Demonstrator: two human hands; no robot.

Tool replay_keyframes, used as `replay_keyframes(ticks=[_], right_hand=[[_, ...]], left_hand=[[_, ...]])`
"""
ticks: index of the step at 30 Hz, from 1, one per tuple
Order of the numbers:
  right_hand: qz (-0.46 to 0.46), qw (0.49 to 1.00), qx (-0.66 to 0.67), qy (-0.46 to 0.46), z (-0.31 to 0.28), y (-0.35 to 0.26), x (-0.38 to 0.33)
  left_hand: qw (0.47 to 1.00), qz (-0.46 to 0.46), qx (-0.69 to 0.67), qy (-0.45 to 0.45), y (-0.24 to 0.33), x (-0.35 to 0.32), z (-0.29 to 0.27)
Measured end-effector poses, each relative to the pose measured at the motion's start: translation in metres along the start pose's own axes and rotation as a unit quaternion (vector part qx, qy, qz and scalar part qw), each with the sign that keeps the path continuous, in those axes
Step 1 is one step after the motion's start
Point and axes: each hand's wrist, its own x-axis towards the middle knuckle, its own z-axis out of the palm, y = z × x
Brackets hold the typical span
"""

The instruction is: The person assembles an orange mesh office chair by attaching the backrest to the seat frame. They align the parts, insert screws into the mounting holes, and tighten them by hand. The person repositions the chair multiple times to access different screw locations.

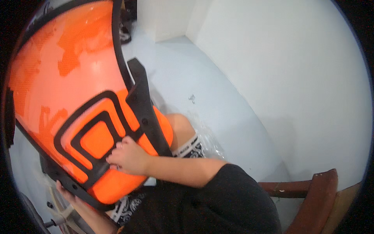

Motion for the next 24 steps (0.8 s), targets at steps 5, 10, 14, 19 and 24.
replay_keyframes(ticks=[5, 10, 14, 19, 24], right_hand=[[0.001, 1.0, 0.025, 0.008, 0.006, 0.001, 0.0], [-0.005, 1.0, 0.018, -0.026, 0.004, -0.004, -0.003], [-0.008, 0.999, 0.04, -0.026, 0.003, -0.005, -0.01], [-0.005, 0.999, 0.031, -0.035, 0.012, -0.005, -0.018], [-0.016, 0.995, 0.093, -0.02, -0.005, -0.008, -0.013]], left_hand=[[0.996, -0.083, 0.024, 0.016, 0.033, 0.004, -0.005], [0.942, -0.003, 0.056, 0.33, 0.003, 0.008, 0.087], [0.949, -0.024, 0.11, 0.296, 0.007, -0.004, 0.062], [0.918, -0.025, 0.264, 0.293, 0.009, -0.002, 0.046], [0.878, -0.02, 0.388, 0.282, 0.02, 0.0, 0.044]])
